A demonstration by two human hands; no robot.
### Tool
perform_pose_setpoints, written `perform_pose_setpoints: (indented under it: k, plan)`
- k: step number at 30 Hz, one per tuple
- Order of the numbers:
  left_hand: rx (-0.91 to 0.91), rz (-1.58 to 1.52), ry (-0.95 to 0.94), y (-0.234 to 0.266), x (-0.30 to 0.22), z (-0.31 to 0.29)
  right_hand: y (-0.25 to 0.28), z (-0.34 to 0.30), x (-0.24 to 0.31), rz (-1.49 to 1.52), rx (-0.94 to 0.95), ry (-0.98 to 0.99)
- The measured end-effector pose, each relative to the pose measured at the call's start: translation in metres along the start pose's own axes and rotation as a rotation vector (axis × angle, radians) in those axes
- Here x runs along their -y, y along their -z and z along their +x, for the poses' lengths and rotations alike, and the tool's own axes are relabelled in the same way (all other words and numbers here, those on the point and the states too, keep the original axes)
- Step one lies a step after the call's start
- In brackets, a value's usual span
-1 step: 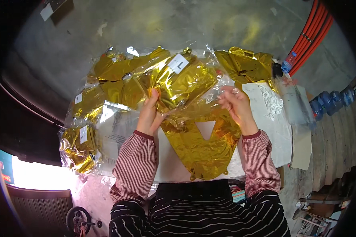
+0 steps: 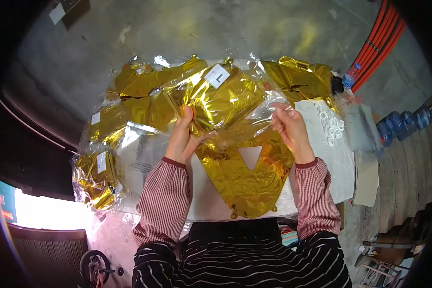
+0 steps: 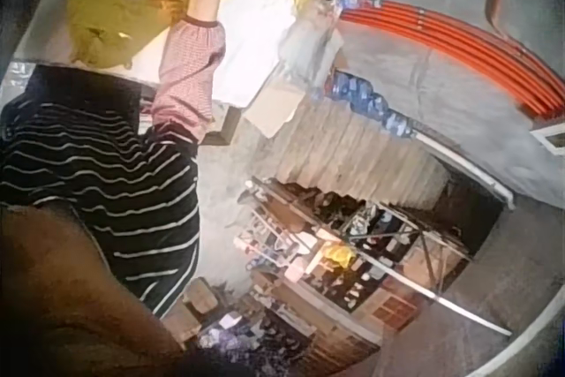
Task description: The person places a gold balloon onto a cardboard backing, slides them into a plastic sleeve, and then unfolds a large letter-shaped balloon to place it into another plastic sleeve.
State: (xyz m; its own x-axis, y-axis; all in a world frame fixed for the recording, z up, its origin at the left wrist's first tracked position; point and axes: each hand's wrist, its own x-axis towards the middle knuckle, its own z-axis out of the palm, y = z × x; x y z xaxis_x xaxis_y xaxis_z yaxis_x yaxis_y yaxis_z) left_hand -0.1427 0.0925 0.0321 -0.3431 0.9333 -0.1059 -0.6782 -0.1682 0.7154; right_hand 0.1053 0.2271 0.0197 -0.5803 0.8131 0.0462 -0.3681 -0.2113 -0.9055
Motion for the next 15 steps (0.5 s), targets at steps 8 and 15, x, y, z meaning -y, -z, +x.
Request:
perform_pose_setpoints:
  k: [8, 15]
  plan:
    - [0.118, -0.159, 0.032, -0.01, 0.011, -0.003, -0.011, -0.001, 0.003, 0.275, -0.031, 0.091]
    - [0.153, -0.187, -0.06, -0.01, 0.029, 0.003, -0.056, -0.015, -0.033, 0.128, 0.171, -0.198]
